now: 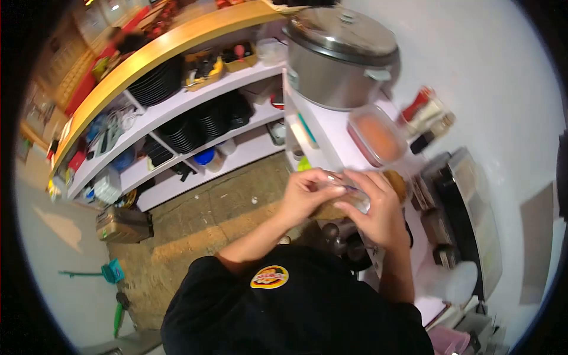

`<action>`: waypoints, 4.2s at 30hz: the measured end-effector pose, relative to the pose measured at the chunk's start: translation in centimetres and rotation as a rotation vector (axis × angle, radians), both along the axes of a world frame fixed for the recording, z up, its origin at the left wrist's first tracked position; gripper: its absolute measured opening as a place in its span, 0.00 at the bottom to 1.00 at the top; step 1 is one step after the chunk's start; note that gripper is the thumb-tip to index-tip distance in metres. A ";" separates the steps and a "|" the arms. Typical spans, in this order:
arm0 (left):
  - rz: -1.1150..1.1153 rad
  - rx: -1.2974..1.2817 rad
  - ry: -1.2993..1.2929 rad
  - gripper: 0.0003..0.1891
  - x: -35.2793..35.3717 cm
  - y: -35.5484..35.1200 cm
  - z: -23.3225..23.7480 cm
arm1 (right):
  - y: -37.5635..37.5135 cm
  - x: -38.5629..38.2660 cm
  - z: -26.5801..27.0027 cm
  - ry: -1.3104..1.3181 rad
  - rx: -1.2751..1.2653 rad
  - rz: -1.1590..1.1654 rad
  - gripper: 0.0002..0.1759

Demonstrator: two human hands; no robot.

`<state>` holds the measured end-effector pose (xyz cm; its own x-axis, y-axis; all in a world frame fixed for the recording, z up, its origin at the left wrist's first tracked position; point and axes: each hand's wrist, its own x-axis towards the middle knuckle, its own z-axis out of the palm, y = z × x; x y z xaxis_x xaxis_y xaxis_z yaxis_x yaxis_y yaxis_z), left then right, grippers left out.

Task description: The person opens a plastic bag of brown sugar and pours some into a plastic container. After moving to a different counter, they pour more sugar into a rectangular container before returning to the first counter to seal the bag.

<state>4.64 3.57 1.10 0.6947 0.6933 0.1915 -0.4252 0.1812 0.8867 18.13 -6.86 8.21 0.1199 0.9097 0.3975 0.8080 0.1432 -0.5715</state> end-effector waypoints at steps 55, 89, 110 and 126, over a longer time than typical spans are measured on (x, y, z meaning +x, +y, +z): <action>-0.158 0.024 0.291 0.29 8.5 7.9 -4.7 | -4.1 17.0 -9.5 0.659 -0.177 -0.147 0.05; -0.354 -0.347 0.269 0.32 9.9 5.5 -7.1 | -4.0 16.7 -8.4 0.307 0.041 -0.486 0.12; -0.353 -0.251 0.280 0.30 9.6 5.4 -5.4 | -5.5 16.6 -9.1 1.068 -0.171 -0.205 0.16; -0.264 -0.015 0.329 0.29 10.9 7.4 -3.4 | -6.9 16.3 -8.7 0.887 -0.111 -0.287 0.08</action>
